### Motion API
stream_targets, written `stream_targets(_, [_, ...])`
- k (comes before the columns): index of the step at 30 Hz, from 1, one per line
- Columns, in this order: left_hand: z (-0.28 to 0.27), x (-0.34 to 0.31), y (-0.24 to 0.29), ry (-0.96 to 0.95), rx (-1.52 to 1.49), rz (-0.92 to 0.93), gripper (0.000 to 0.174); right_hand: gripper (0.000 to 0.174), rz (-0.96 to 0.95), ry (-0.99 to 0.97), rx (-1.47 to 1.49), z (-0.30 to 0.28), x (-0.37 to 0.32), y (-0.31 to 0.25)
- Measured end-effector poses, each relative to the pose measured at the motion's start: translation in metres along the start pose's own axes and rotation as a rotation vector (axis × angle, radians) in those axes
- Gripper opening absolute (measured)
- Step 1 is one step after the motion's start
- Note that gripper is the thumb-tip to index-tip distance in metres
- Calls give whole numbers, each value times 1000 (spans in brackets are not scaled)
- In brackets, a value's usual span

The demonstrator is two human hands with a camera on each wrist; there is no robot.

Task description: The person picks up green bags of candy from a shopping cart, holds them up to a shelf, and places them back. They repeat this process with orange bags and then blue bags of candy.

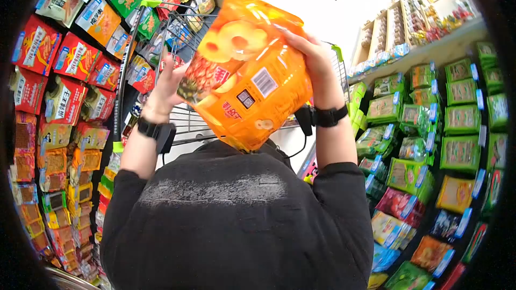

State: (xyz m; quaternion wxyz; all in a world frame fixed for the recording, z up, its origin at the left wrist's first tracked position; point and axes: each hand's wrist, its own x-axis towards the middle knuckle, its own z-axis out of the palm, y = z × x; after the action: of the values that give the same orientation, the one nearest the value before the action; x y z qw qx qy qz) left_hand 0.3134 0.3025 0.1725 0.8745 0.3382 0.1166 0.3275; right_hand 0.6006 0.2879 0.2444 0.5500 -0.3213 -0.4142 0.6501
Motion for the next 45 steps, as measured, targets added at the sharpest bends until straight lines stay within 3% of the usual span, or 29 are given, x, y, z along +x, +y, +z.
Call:
stream_targets(1, [3, -1, 4, -70, -73, -97, 99, 34, 55, 34, 27, 16, -5, 4])
stream_targets(2, [-15, 3, -5, -270, -316, -135, 82, 33, 80, -1, 3, 13, -1, 17])
stream_targets(3, [-17, -3, -7, -64, -19, -84, 76, 33, 65, 13, 7, 22, -7, 22])
stream_targets(5, [10, -6, -3, -47, 149, -116, 56, 31, 27, 68, -59, 37, -16, 29])
stream_targets(6, [11, -13, -3, -127, 116, -137, 45, 32, -10, 115, -82, 39, -20, 34])
stream_targets(7, [8, -17, -9, -138, 119, -149, 45, 32, -19, 129, -80, 38, -25, 39])
stream_targets(9, [-1, -24, -31, 68, 24, -169, 41, 33, 28, 288, -164, 30, -39, 56])
stream_targets(11, [-4, -32, -40, 124, 75, -188, 42, 37, 76, 353, -186, 13, -49, 84])
stream_targets(13, [-7, -40, -47, 163, -79, -246, 44, 43, 44, 241, 28, 20, -68, 105])
stream_targets(14, [-31, -38, -61, 187, -108, -288, 43, 50, 98, 251, -63, 21, -83, 116])
stream_targets(15, [-32, -41, -65, 182, -114, -299, 43, 48, 237, 333, 87, 48, -100, 108])
stream_targets(17, [-30, -49, -73, 118, -138, -242, 37, 48, 460, 114, 540, 32, -128, 131])
stream_targets(19, [-16, -54, -70, 165, -116, -213, 35, 48, 467, 148, 330, 21, -158, 148])
stream_targets(21, [-9, -59, -69, 297, 14, -140, 34, 48, 449, 217, 223, 16, -174, 134])
stream_targets(23, [-7, -64, -67, 279, 14, -58, 38, 44, 368, 361, -62, 9, -185, 108])
stream_targets(27, [-26, -62, -78, 264, -29, -20, 39, 34, -170, 590, -98, 23, -185, 51])
stream_targets(29, [-24, -58, -82, 255, -46, -17, 39, 36, -256, 567, -95, 46, -172, 51])
stream_targets(31, [-14, -44, -90, 262, -154, -55, 49, 37, -475, 460, -891, 58, -152, 67])
stream_targets(32, [-12, -38, -95, 257, -25, -12, 65, 38, -575, 381, -1292, 62, -142, 76])
stream_targets(33, [-3, -34, -97, 253, -20, -6, 65, 40, -668, 283, -1693, 67, -134, 84])
stream_targets(35, [22, -28, -98, 292, 91, 68, 74, 56, -585, -106, -1939, 69, -124, 113])
stream_targets(37, [31, -28, -101, 157, -31, 70, 85, 61, -425, -109, -1687, 81, -133, 127])
stream_targets(39, [27, -33, -110, 131, -156, 42, 88, 69, -393, -157, -1622, 80, -140, 122])
stream_targets(40, [21, -29, -117, 80, -179, 76, 72, 65, -404, -166, -1589, 75, -142, 119])
stream_targets(41, [15, -28, -119, 93, -175, 71, 72, 65, -401, -168, -1574, 68, -145, 113])
stream_targets(43, [21, -23, -117, 263, 128, -12, 53, 61, -252, -371, -1436, 41, -145, 92])
stream_targets(45, [34, -14, -116, 294, 81, -59, 43, 50, -270, -353, -1115, 5, -139, 72])
